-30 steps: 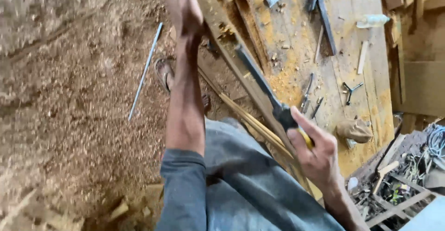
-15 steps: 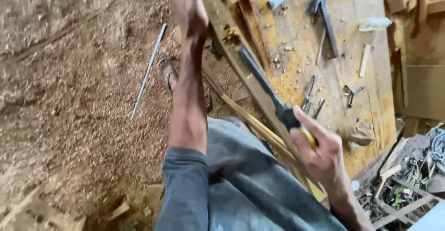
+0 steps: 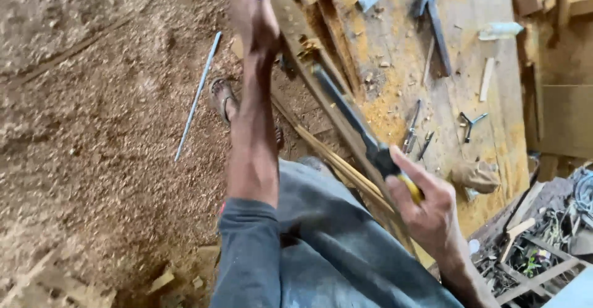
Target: The person uses a chisel to carve a rectangular groove into a long wooden plank. They repeatedly strike the chisel with a mallet to remove wood chips and deepen the groove along the plank's length.
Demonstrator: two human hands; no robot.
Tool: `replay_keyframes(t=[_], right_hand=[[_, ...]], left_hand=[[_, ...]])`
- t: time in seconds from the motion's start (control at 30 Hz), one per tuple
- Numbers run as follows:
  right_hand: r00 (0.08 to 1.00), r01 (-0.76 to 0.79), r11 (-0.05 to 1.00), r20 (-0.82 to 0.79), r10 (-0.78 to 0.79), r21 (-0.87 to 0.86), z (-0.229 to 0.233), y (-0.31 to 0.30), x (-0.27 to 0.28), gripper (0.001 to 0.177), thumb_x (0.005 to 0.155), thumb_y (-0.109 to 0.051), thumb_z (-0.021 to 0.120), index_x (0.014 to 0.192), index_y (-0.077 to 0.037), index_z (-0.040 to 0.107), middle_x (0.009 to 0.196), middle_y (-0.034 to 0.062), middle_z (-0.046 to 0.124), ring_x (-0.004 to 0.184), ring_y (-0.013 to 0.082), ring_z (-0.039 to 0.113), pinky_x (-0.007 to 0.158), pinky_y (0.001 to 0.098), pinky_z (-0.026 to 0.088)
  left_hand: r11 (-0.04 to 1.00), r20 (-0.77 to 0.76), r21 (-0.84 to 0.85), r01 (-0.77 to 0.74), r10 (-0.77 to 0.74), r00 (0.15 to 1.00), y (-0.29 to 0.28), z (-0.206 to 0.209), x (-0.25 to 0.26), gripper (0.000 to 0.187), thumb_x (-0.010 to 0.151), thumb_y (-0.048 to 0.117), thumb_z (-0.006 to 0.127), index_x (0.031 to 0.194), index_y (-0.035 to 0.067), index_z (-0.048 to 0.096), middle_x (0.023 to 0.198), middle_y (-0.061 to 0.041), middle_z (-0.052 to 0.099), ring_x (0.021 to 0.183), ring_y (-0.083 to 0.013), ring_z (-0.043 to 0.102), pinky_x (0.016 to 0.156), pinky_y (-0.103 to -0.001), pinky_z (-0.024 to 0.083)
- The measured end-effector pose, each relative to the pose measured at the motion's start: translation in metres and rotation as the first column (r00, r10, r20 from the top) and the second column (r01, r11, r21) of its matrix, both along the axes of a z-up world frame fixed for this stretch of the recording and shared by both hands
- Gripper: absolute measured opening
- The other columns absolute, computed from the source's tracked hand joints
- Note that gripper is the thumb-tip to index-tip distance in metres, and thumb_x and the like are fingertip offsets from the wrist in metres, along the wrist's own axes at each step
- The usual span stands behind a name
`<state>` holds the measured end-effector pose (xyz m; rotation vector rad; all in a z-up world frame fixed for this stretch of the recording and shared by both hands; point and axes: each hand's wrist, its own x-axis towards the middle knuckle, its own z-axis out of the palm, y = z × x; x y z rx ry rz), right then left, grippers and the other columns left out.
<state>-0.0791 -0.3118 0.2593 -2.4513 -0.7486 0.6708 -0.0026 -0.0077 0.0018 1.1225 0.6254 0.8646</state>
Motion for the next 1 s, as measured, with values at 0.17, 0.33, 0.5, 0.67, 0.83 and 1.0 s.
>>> replay_keyframes(t=[0.17, 0.33, 0.5, 0.67, 0.83, 1.0], right_hand=[[0.996, -0.079, 0.995, 0.045, 0.076, 0.068, -0.003, -0.010, -0.003, 0.048, 0.100, -0.018, 0.056, 0.139, 0.010, 0.053, 0.140, 0.0303, 0.059, 0.128, 0.0390, 0.065, 0.099, 0.0382, 0.059], [0.996, -0.045, 0.999, 0.074, 0.045, -0.008, -0.004, -0.029, 0.004, 0.047, 0.096, -0.015, 0.061, 0.140, 0.003, 0.057, 0.121, 0.0186, 0.075, 0.034, 0.0036, 0.036, 0.027, 0.0197, 0.033], [1.000, 0.011, 1.000, -0.001, -0.011, 0.001, -0.010, -0.030, -0.001, 0.049, 0.097, -0.018, 0.056, 0.141, 0.003, 0.055, 0.127, 0.0282, 0.068, 0.042, 0.0066, 0.054, 0.033, 0.0197, 0.049], [1.000, -0.004, 1.000, -0.015, 0.004, 0.002, -0.014, -0.021, 0.006, 0.048, 0.101, -0.018, 0.055, 0.145, -0.001, 0.054, 0.089, 0.0105, 0.077, 0.036, 0.0048, 0.037, 0.026, 0.0198, 0.035], [0.998, -0.013, 1.000, 0.054, 0.013, 0.000, -0.019, -0.013, 0.008, 0.049, 0.098, -0.021, 0.056, 0.142, 0.001, 0.056, 0.124, 0.0251, 0.072, 0.043, 0.0073, 0.050, 0.036, 0.0221, 0.044], [0.999, -0.023, 0.999, 0.028, 0.023, 0.028, -0.009, -0.033, 0.000, 0.047, 0.098, -0.017, 0.056, 0.139, 0.006, 0.055, 0.141, 0.0311, 0.059, 0.102, 0.0288, 0.075, 0.069, 0.0280, 0.064]], left_hand=[[0.994, 0.051, 0.099, -0.048, 0.043, 0.998, 0.000, -0.001, 0.007, 0.037, 0.097, 0.038, 0.044, 0.066, 0.022, 0.033, 0.061, 0.007, 0.027, 0.054, -0.0100, 0.020, 0.055, -0.030, 0.023], [0.999, 0.080, -0.010, 0.041, -0.040, 0.996, -0.001, 0.028, 0.005, 0.046, 0.099, 0.048, 0.046, 0.100, 0.009, 0.070, 0.087, -0.010, 0.076, 0.082, -0.0168, 0.077, 0.087, -0.041, 0.068], [0.988, 0.019, 0.143, -0.052, 0.050, 0.999, -0.001, -0.004, 0.016, 0.037, 0.096, 0.045, 0.041, 0.068, 0.021, 0.041, 0.062, 0.006, 0.037, 0.056, -0.0113, 0.032, 0.059, -0.032, 0.032], [0.986, 0.062, 0.139, -0.090, 0.082, 0.995, 0.007, 0.002, 0.010, 0.037, 0.097, 0.046, 0.043, 0.071, 0.022, 0.035, 0.069, 0.006, 0.033, 0.062, -0.0107, 0.029, 0.067, -0.035, 0.036], [0.972, 0.132, -0.091, 0.218, -0.205, 0.970, -0.004, -0.041, 0.013, 0.060, 0.113, 0.046, 0.033, 0.160, 0.009, 0.035, 0.169, -0.021, 0.036, 0.164, -0.0382, 0.030, 0.135, -0.062, 0.023], [0.992, -0.002, 0.117, -0.044, 0.045, 0.999, -0.001, -0.003, 0.015, 0.032, 0.092, 0.040, 0.043, 0.067, 0.019, 0.043, 0.064, 0.004, 0.045, 0.058, -0.0114, 0.043, 0.058, -0.031, 0.043]])
